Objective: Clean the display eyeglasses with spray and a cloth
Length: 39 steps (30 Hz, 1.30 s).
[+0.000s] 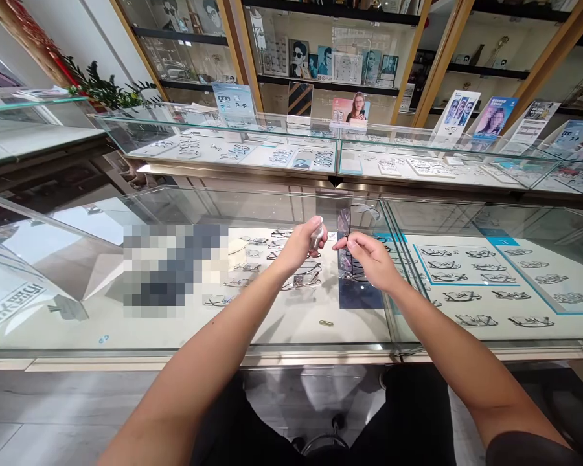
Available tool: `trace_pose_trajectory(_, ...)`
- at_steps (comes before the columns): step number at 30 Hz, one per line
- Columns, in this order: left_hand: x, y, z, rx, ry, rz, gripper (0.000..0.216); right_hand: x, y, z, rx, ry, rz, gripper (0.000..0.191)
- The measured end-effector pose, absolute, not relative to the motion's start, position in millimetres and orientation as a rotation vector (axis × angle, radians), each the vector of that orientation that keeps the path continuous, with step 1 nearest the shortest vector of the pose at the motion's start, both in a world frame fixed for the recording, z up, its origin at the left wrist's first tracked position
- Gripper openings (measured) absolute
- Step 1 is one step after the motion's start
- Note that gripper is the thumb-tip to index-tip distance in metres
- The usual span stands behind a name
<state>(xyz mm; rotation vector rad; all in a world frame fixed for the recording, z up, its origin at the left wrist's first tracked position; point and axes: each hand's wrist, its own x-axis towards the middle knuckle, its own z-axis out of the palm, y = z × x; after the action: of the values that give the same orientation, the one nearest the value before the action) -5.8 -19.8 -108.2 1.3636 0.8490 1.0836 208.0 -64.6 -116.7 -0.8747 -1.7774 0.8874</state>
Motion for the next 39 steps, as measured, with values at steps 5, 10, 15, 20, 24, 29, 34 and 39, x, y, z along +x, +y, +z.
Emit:
trace_pose_trajectory(5, -5, -22, -110, 1.503, 0.944, 1.038, 0.062, 208, -65, -116, -0.837, -1.798, 0.940, 0.047)
trace_pose_trajectory(10, -5, -24, -108, 1.592, 0.955, 0.993, 0.062, 207, -65, -117, -0.808, -1.791, 0.962, 0.043)
trace_pose_trajectory(15, -4, -26, -109, 1.577, 0.921, 0.985, 0.060, 207, -65, -117, -0.777, -1.801, 0.971, 0.042)
trace_pose_trajectory(20, -5, -29, -105, 1.581, 0.902, 0.984, 0.062, 209, -62, -114, -0.810, -1.716, 0.943, 0.045)
trace_pose_trajectory(24, -4, -32, -104, 1.720, 0.894, 0.873, 0.060, 213, -58, -112, -0.805, -1.586, 0.927, 0.041)
trace_pose_trajectory(29, -1, -34, -108, 1.795, 0.844, 0.800, 0.056, 213, -56, -112, -0.808, -1.541, 0.956, 0.038)
trace_pose_trajectory(34, 1, -38, -108, 1.849, 0.822, 0.707, 0.056, 212, -56, -113, -0.778, -1.559, 0.966, 0.036)
trace_pose_trajectory(39, -5, -32, -106, 1.771, 0.859, 0.818, 0.058, 213, -56, -112, -0.810, -1.550, 0.946, 0.039)
